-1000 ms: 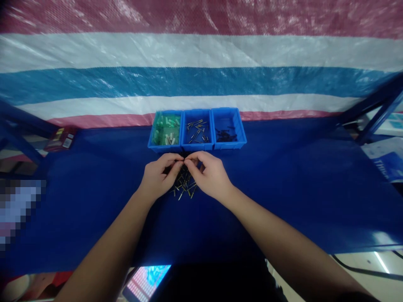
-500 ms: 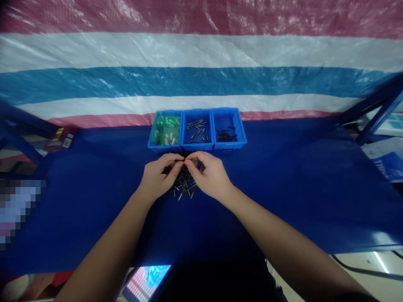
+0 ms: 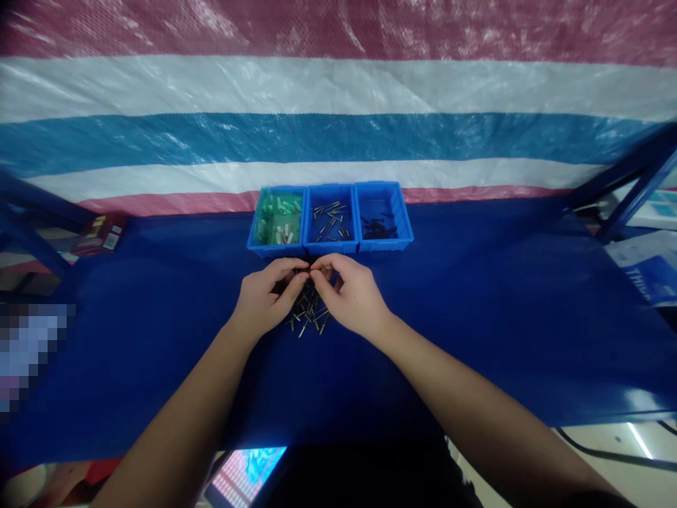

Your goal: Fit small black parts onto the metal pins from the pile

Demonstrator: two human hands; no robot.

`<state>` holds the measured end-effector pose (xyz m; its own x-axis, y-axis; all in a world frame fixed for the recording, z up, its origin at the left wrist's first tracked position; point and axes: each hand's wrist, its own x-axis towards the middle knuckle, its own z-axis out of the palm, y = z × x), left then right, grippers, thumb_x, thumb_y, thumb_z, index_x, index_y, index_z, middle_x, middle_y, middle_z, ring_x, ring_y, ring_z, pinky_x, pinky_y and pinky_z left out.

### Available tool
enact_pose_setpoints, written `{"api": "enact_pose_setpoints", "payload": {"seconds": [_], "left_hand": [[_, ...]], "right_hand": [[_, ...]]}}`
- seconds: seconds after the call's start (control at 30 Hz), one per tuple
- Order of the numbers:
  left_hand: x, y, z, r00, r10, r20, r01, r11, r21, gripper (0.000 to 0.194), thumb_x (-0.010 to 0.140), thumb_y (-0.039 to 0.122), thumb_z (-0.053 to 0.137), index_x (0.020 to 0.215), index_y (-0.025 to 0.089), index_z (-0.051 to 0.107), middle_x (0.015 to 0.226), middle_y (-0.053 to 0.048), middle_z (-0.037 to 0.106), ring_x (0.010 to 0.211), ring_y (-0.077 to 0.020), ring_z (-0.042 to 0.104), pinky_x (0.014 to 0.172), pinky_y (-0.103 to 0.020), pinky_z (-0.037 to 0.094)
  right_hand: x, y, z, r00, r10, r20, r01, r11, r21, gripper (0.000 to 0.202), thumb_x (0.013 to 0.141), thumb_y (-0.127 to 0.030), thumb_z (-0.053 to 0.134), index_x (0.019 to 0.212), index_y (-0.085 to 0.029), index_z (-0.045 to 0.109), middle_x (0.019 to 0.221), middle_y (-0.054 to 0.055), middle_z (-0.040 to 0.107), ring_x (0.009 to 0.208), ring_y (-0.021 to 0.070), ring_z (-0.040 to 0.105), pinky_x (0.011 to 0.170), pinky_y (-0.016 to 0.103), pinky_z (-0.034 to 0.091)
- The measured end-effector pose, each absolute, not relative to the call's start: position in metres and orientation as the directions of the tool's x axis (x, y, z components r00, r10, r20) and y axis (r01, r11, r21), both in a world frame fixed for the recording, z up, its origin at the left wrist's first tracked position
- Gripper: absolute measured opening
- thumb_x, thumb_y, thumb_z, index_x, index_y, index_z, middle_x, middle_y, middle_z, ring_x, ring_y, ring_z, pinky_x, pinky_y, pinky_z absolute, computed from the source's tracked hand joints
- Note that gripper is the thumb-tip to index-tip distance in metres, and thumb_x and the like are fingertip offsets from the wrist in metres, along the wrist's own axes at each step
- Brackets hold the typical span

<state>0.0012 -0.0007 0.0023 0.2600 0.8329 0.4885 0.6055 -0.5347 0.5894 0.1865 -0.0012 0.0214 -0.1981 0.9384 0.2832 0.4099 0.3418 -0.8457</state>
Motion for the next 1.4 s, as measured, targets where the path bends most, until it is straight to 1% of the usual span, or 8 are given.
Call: {"api": "enact_pose_setpoints", "payload": {"seconds": [0.2, 0.4, 0.63, 0.8, 0.93, 1.13, 1.23, 1.4], "left_hand": [[0.0006, 0.0002, 0.0010, 0.262, 0.823, 0.503, 0.607, -0.546, 0.577, 0.012, 0.096, 0.027, 0.059, 0.104, 0.022, 0.067, 0.077, 0.003, 0.072, 0.059, -0.0076, 0.064, 0.060, -0.019, 0.047], [-0.0020, 0.0015, 0.0013, 0.303, 0.831, 0.466, 0.658, -0.536, 0.528, 0.018, 0.099, 0.032, 0.055, 0.098, 0.019, 0.068, 0.079, 0.001, 0.073, 0.060, -0.0092, 0.064, 0.061, -0.021, 0.045], [0.0013, -0.0005, 0.0001, 0.262, 0.832, 0.490, 0.602, -0.538, 0.590, 0.017, 0.097, 0.029, 0.058, 0.111, 0.024, 0.067, 0.087, 0.003, 0.075, 0.066, -0.0087, 0.068, 0.065, -0.019, 0.049], [-0.0005, 0.0013, -0.0011, 0.274, 0.839, 0.470, 0.645, -0.523, 0.558, 0.014, 0.098, 0.029, 0.057, 0.104, 0.022, 0.067, 0.081, 0.003, 0.073, 0.062, -0.0086, 0.066, 0.062, -0.020, 0.047], [-0.0015, 0.0023, 0.0000, 0.298, 0.827, 0.477, 0.670, -0.537, 0.512, 0.018, 0.099, 0.032, 0.054, 0.096, 0.019, 0.068, 0.076, 0.002, 0.072, 0.059, -0.0092, 0.064, 0.060, -0.021, 0.045], [0.0016, -0.0006, 0.0019, 0.262, 0.841, 0.473, 0.608, -0.525, 0.596, 0.018, 0.095, 0.031, 0.061, 0.110, 0.022, 0.065, 0.073, 0.005, 0.070, 0.057, -0.0076, 0.063, 0.061, -0.019, 0.047], [0.0022, -0.0005, 0.0007, 0.260, 0.839, 0.478, 0.597, -0.528, 0.603, 0.014, 0.095, 0.029, 0.060, 0.106, 0.022, 0.066, 0.069, 0.006, 0.068, 0.056, -0.0075, 0.063, 0.060, -0.019, 0.046], [-0.0002, 0.0021, -0.0006, 0.289, 0.835, 0.469, 0.641, -0.532, 0.553, 0.014, 0.097, 0.030, 0.057, 0.100, 0.020, 0.067, 0.075, 0.003, 0.071, 0.060, -0.0088, 0.065, 0.060, -0.020, 0.046]], "right_hand": [[0.1861, -0.0014, 0.0209, -0.193, 0.939, 0.284, 0.405, 0.340, -0.849, 0.008, 0.091, -0.025, 0.063, 0.095, -0.021, 0.068, 0.085, 0.003, 0.071, 0.073, 0.0159, 0.066, 0.063, 0.028, 0.054], [0.1877, -0.0007, 0.0181, -0.206, 0.924, 0.322, 0.390, 0.379, -0.839, 0.011, 0.088, -0.021, 0.066, 0.099, -0.020, 0.068, 0.086, 0.002, 0.070, 0.077, 0.0159, 0.067, 0.066, 0.028, 0.055], [0.1875, -0.0002, 0.0193, -0.194, 0.930, 0.313, 0.412, 0.367, -0.834, 0.008, 0.089, -0.023, 0.065, 0.095, -0.020, 0.069, 0.085, 0.003, 0.071, 0.073, 0.0150, 0.065, 0.064, 0.027, 0.054], [0.1871, -0.0001, 0.0177, -0.194, 0.923, 0.331, 0.393, 0.382, -0.836, 0.011, 0.088, -0.020, 0.066, 0.098, -0.020, 0.070, 0.086, 0.002, 0.071, 0.075, 0.0151, 0.067, 0.066, 0.028, 0.054], [0.1878, -0.0001, 0.0178, -0.218, 0.915, 0.339, 0.389, 0.400, -0.830, 0.011, 0.087, -0.017, 0.067, 0.097, -0.020, 0.069, 0.085, 0.002, 0.070, 0.077, 0.0150, 0.067, 0.067, 0.027, 0.054], [0.1883, 0.0001, 0.0189, -0.204, 0.920, 0.334, 0.391, 0.389, -0.834, 0.010, 0.087, -0.018, 0.066, 0.096, -0.020, 0.069, 0.085, 0.002, 0.070, 0.075, 0.0150, 0.066, 0.065, 0.027, 0.054], [0.1878, 0.0004, 0.0189, -0.195, 0.921, 0.337, 0.398, 0.388, -0.831, 0.010, 0.086, -0.017, 0.066, 0.095, -0.020, 0.070, 0.084, 0.002, 0.070, 0.074, 0.0147, 0.066, 0.065, 0.027, 0.054], [0.1881, 0.0005, 0.0184, -0.214, 0.912, 0.349, 0.389, 0.407, -0.826, 0.012, 0.086, -0.016, 0.066, 0.096, -0.020, 0.070, 0.085, 0.002, 0.070, 0.077, 0.0149, 0.066, 0.066, 0.027, 0.054]]}}
